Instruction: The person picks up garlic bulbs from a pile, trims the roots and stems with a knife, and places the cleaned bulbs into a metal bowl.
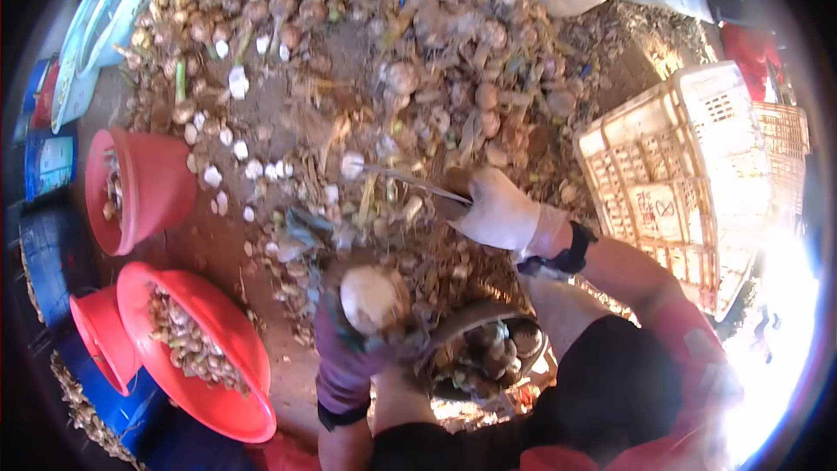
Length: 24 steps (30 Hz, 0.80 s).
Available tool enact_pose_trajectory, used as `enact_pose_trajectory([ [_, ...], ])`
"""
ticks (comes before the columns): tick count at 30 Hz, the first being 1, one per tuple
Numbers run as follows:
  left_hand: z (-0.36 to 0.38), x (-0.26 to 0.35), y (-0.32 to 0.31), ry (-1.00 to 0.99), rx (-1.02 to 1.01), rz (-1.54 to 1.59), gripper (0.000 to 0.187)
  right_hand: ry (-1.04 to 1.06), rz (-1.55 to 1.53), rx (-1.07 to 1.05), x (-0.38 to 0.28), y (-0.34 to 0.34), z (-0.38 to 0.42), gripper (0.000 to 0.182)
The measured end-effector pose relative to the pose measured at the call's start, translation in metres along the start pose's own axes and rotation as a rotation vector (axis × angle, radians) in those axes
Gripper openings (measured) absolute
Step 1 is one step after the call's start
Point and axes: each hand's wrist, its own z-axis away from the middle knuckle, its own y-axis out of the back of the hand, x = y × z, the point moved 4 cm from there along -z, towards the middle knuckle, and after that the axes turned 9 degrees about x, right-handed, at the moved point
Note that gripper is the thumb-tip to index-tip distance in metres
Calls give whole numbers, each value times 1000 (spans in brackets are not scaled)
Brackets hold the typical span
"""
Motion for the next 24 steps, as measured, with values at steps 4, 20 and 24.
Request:
enact_pose_trajectory([
  [4,-1,-17,2,-1,61,41,64,7,-209,-239,-24,-11,25,19],
  [20,-20,-55,-9,483,225,1025,44,252,-139,-378,-37,-28,56,23],
  [24,-3,-55,-15,554,124,827,52,169,-139,-179,-27,-15,39,22],
])
